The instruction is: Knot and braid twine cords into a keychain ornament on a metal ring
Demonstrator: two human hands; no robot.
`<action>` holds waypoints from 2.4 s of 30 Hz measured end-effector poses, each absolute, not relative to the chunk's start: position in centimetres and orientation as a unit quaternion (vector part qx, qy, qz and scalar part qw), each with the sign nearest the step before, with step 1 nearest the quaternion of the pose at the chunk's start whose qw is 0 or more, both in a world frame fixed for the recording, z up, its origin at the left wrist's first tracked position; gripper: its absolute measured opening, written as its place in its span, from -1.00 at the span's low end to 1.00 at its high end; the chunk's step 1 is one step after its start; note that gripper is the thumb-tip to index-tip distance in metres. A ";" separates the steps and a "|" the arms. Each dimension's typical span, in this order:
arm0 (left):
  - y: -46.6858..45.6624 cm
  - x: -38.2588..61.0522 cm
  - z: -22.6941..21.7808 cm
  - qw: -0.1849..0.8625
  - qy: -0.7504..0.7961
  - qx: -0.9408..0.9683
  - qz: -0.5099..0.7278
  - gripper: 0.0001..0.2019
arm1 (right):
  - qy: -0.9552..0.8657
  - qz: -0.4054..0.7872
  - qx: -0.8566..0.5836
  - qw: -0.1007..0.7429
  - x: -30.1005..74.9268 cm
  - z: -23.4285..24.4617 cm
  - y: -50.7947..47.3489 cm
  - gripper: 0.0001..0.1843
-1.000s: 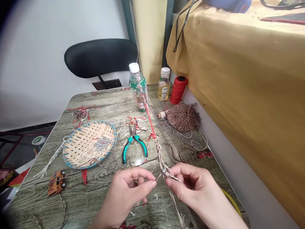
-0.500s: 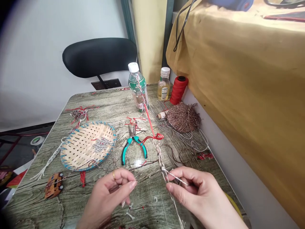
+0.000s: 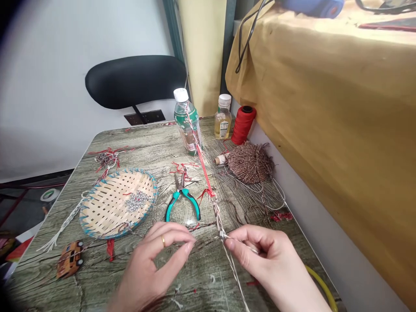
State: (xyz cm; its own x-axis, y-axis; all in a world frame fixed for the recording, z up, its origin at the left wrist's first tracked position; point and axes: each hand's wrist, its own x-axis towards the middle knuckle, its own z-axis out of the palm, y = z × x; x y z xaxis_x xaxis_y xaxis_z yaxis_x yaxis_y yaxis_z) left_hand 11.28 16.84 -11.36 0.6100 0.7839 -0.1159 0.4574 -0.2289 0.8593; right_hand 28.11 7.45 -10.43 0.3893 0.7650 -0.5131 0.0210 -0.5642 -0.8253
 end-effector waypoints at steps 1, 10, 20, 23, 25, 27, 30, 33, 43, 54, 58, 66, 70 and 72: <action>16.7 11.8 -11.1 0.499 0.415 0.740 0.179 -0.86 | -0.266 0.489 -0.740 0.378 28.1 -10.5 7.4 -0.60; 16.7 15.5 -10.7 0.757 0.422 0.485 0.120 -0.87 | -0.283 0.499 -0.729 0.373 28.0 -10.6 7.4 -0.61; 17.1 15.5 -11.1 0.774 0.412 0.472 0.097 -0.84 | -0.264 0.488 -0.724 0.410 28.4 -11.1 7.5 -0.67; 17.2 15.7 -11.0 0.774 0.421 0.463 0.102 -0.82 | -0.269 0.480 -0.725 0.415 28.6 -10.9 7.8 -0.63; 17.2 15.9 -10.9 0.766 0.430 0.464 0.111 -0.82 | -0.272 0.473 -0.726 0.418 28.8 -10.7 8.0 -0.63; 17.3 16.0 -10.8 0.760 0.437 0.466 0.119 -0.84 | -0.274 0.467 -0.726 0.424 28.9 -10.7 8.2 -0.64; 17.3 16.2 -10.6 0.748 0.452 0.467 0.133 -0.87 | -0.277 0.462 -0.726 0.427 29.3 -10.6 8.4 -0.67; 17.3 16.3 -10.5 0.740 0.458 0.472 0.141 -0.89 | -0.289 0.453 -0.731 0.420 29.7 -10.6 8.4 -0.71; 17.6 15.9 -10.9 0.747 0.448 0.459 0.175 -0.88 | -0.307 0.420 -0.746 0.416 30.6 -10.6 7.9 -0.72; 18.2 15.6 -11.3 0.715 0.464 0.479 0.210 -0.89 | -0.295 0.424 -0.748 0.417 31.5 -11.3 8.0 -0.72; 18.2 15.8 -10.8 0.711 0.458 0.504 0.175 -0.90 | -0.313 0.462 -0.730 0.394 31.6 -11.1 8.1 -0.65; 18.1 16.6 -10.7 0.706 0.448 0.524 0.165 -0.87 | -0.361 0.501 -0.707 0.345 31.1 -10.6 9.9 -0.51; 18.1 16.6 -10.3 0.711 0.444 0.520 0.164 -0.93 | -0.395 0.417 -0.710 0.408 30.9 -10.2 10.9 -0.73; 18.0 16.5 -10.1 0.713 0.444 0.514 0.173 -0.96 | -0.400 0.374 -0.722 0.423 30.9 -9.9 11.2 -0.79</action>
State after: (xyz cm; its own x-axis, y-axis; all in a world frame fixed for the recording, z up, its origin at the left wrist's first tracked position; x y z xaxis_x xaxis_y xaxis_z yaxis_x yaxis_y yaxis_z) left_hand 16.54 18.05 -10.08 0.5455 0.7031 -0.4561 0.2094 0.4125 0.8865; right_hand 30.85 11.17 -9.87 0.4009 0.8934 -0.2025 0.2610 -0.3233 -0.9096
